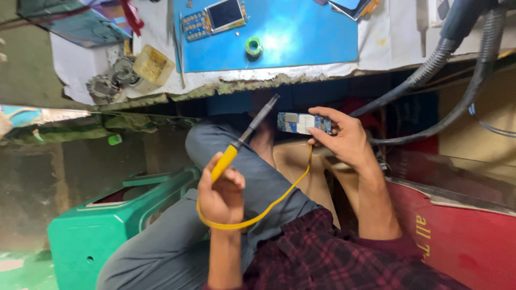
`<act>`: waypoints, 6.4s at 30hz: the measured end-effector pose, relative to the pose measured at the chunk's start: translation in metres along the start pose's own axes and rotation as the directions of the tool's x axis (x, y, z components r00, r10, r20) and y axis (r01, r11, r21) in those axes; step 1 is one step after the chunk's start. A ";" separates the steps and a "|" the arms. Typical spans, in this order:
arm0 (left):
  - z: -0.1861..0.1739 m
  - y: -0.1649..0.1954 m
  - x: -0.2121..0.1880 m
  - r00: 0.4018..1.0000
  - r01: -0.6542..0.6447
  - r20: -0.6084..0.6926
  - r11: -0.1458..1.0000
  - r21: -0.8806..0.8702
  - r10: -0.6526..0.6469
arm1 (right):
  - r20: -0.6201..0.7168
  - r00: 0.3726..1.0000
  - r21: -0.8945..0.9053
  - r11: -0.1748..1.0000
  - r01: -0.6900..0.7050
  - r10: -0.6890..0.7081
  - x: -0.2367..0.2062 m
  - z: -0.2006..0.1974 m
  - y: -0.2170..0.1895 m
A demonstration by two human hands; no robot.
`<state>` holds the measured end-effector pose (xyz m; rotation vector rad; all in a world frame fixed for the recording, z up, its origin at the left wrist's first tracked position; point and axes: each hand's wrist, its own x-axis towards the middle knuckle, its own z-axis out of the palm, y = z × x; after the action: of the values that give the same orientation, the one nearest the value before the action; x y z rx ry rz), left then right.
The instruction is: The person sits on the floor holding a circuit board in one hand and a soldering iron in the other, repeatedly soldering points along the board's edge over their lap. They reposition the board and the iron between solder joints while working on the component.
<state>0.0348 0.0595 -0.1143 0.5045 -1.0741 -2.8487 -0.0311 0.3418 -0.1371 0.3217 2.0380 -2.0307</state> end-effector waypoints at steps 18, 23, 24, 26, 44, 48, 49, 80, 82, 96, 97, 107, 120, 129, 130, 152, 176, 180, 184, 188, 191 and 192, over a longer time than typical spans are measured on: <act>0.052 0.095 0.004 0.805 -0.539 0.503 0.032 0.842 0.316 | 0.008 0.999 -0.033 0.999 0.043 -0.043 0.001 -0.003 -0.001; 0.046 0.097 0.005 0.810 -0.537 0.483 0.091 0.838 0.331 | -0.001 0.999 -0.035 0.998 0.054 -0.055 -0.001 0.002 -0.002; 0.045 0.096 0.006 0.823 -0.519 0.459 0.111 0.848 0.335 | 0.001 0.999 -0.053 0.998 0.045 -0.045 -0.001 0.002 -0.003; 0.046 0.096 0.007 0.841 -0.489 0.435 0.108 0.866 0.323 | -0.001 0.999 -0.066 0.997 0.041 -0.042 -0.001 0.002 -0.006; 0.042 0.094 0.011 0.837 -0.489 0.427 0.120 0.864 0.342 | 0.004 0.999 -0.064 0.997 0.046 -0.046 -0.002 0.004 -0.009; 0.043 0.095 0.011 0.844 -0.481 0.418 0.127 0.868 0.337 | 0.001 0.999 -0.071 0.996 0.045 -0.045 -0.002 0.005 -0.010; 0.043 0.095 0.011 0.841 -0.486 0.423 0.130 0.864 0.337 | 0.001 0.999 -0.070 0.997 0.043 -0.043 -0.002 0.005 -0.011; 0.038 0.096 0.013 0.846 -0.480 0.388 0.206 0.853 0.366 | 0.004 0.999 -0.112 0.993 0.043 -0.043 -0.002 0.005 -0.009; 0.037 0.096 0.013 0.847 -0.476 0.380 0.212 0.854 0.371 | 0.001 0.999 -0.129 0.991 0.041 -0.041 -0.002 0.005 -0.009; 0.039 0.099 0.013 0.876 -0.433 0.352 0.214 0.876 0.329 | -0.004 0.999 -0.138 0.989 0.049 -0.050 -0.003 0.005 -0.009; 0.041 0.099 0.013 0.876 -0.435 0.353 0.222 0.873 0.328 | -0.008 0.999 -0.149 0.988 0.046 -0.048 -0.003 0.006 -0.009; 0.072 0.129 0.022 0.897 -0.423 0.378 0.198 0.884 0.228 | 0.008 0.999 -0.119 0.992 0.052 -0.051 -0.002 0.006 -0.009; 0.080 0.151 0.070 0.906 -0.422 0.385 0.321 0.848 0.176 | 0.005 0.998 -0.099 0.993 0.057 -0.056 -0.003 0.004 -0.009; 0.059 0.155 0.082 0.913 -0.404 0.348 0.359 0.841 0.211 | 0.009 0.998 -0.117 0.991 0.058 -0.057 -0.002 0.005 -0.009; 0.059 0.157 0.083 0.916 -0.398 0.347 0.346 0.850 0.202 | 0.016 0.998 -0.107 0.993 0.058 -0.057 -0.002 0.006 -0.009; 0.083 0.152 0.061 0.900 -0.430 0.405 0.181 0.884 0.162 | 0.010 0.998 -0.130 0.990 0.056 -0.055 -0.003 0.007 -0.009; 0.055 0.151 0.076 0.914 -0.382 0.276 0.405 0.831 0.297 | -0.002 0.999 -0.138 0.990 0.044 -0.045 -0.003 0.007 -0.009; 0.056 0.148 0.077 0.913 -0.389 0.285 0.415 0.822 0.290 | 0.008 0.998 -0.114 0.992 0.059 -0.059 -0.002 0.007 -0.009; 0.056 0.147 0.077 0.917 -0.379 0.281 0.403 0.833 0.283 | 0.003 0.999 -0.129 0.991 0.046 -0.046 -0.002 0.006 -0.008; 0.057 0.147 0.076 0.918 -0.377 0.282 0.395 0.838 0.278 | 0.003 0.999 -0.130 0.990 0.051 -0.051 -0.002 0.007 -0.009; 0.059 0.148 0.074 0.912 -0.396 0.320 0.350 0.849 0.257 | 0.008 0.998 -0.115 0.992 0.056 -0.056 -0.001 0.007 -0.009; 0.060 0.148 0.073 0.908 -0.407 0.340 0.325 0.854 0.245 | 0.008 0.998 -0.123 0.991 0.057 -0.057 -0.001 0.008 -0.009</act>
<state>-0.0630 -0.0269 0.0039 0.0272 -2.4335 -1.6761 -0.0326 0.3342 -0.1280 0.2375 2.1813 -1.9246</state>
